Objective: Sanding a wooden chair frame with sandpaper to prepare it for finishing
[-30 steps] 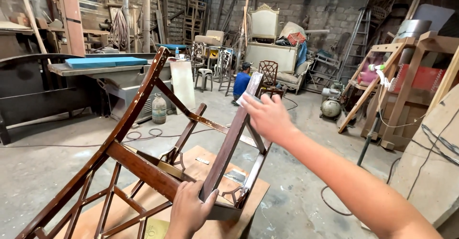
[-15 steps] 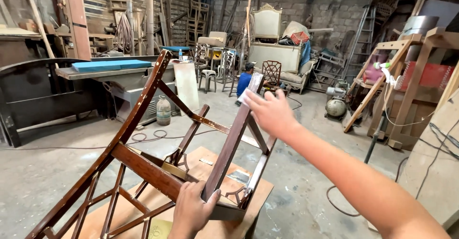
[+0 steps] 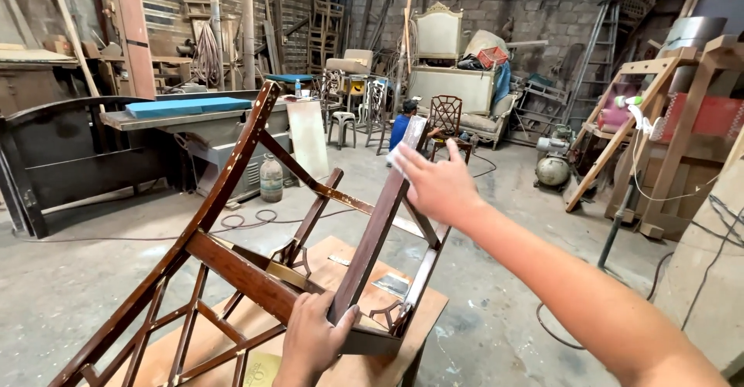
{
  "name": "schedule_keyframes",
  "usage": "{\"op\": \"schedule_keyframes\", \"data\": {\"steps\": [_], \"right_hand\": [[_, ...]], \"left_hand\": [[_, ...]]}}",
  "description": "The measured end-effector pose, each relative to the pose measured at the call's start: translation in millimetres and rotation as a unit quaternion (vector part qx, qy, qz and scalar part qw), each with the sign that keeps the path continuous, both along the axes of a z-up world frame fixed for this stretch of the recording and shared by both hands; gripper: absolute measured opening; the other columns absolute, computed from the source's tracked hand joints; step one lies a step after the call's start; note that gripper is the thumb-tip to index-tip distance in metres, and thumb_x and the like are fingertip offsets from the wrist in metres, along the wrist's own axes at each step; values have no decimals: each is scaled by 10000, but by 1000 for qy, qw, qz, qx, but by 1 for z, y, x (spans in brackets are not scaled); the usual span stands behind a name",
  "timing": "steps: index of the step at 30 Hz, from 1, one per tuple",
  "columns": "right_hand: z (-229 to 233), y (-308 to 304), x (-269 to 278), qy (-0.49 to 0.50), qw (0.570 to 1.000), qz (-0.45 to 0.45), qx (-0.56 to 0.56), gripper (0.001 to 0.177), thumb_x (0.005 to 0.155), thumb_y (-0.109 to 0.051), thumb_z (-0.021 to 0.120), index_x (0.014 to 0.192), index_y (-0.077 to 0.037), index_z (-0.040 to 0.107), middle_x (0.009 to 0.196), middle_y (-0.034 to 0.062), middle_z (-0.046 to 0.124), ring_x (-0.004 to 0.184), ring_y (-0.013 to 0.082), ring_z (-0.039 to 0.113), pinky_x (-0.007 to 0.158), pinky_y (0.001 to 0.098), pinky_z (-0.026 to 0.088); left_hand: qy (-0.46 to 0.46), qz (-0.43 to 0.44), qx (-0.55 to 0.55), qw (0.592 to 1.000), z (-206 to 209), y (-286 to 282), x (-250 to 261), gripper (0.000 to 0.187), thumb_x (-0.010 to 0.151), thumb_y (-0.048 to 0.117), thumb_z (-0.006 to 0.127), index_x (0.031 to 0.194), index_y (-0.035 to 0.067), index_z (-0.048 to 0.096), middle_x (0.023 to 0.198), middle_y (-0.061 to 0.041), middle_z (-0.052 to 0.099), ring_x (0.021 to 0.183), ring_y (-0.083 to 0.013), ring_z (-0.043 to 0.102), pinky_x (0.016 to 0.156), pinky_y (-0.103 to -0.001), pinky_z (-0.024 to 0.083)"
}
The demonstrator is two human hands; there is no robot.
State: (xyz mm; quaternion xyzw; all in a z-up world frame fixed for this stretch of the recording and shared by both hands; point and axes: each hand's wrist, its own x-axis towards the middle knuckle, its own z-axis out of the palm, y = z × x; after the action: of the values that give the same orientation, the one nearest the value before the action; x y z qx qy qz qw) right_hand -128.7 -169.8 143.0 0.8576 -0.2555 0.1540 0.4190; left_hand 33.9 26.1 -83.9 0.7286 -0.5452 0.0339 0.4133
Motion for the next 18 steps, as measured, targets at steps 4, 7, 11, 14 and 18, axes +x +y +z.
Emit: {"op": "schedule_keyframes", "data": {"steps": [4,7,11,14,18], "right_hand": [[8,49,3,33,995,-62,72,745,991,-458,397,1634,-238,93,1714,-3,103,901,131,804,1204,615,217],[10,46,-5,29,994,-35,100,674,981,-395,360,1621,-294,174,1690,-77,177,795,225,800,1209,657,156],[-1,37,5,25,991,-84,97,663,1009,-420,268,1632,-243,128,1711,-51,102,912,192,795,1200,677,169],[-19,33,5,20,998,53,3,713,947,-467,423,1587,-177,302,1657,26,296,878,285,778,1140,697,247],[9,46,5,22,993,-69,95,664,1018,-429,324,1623,-225,144,1711,-28,99,926,193,793,1197,674,161]], "left_hand": [[-17,-2,-25,1000,-4,-4,3,416,893,560,627,842,148,658,803,-90,670,863,-289,559,901,-384,446],[-12,6,-15,1000,-6,-6,5,424,889,570,624,860,149,663,851,-91,680,935,-292,559,906,-401,454],[-13,4,-26,1000,-3,-2,2,406,885,553,636,848,150,666,828,-88,675,920,-291,556,903,-398,453],[7,3,-15,1000,4,0,0,408,892,559,634,828,157,657,803,-65,658,920,-262,548,884,-379,458],[3,7,-2,1000,0,-3,1,394,897,558,624,905,169,688,867,-64,681,962,-267,553,907,-391,461]]}}
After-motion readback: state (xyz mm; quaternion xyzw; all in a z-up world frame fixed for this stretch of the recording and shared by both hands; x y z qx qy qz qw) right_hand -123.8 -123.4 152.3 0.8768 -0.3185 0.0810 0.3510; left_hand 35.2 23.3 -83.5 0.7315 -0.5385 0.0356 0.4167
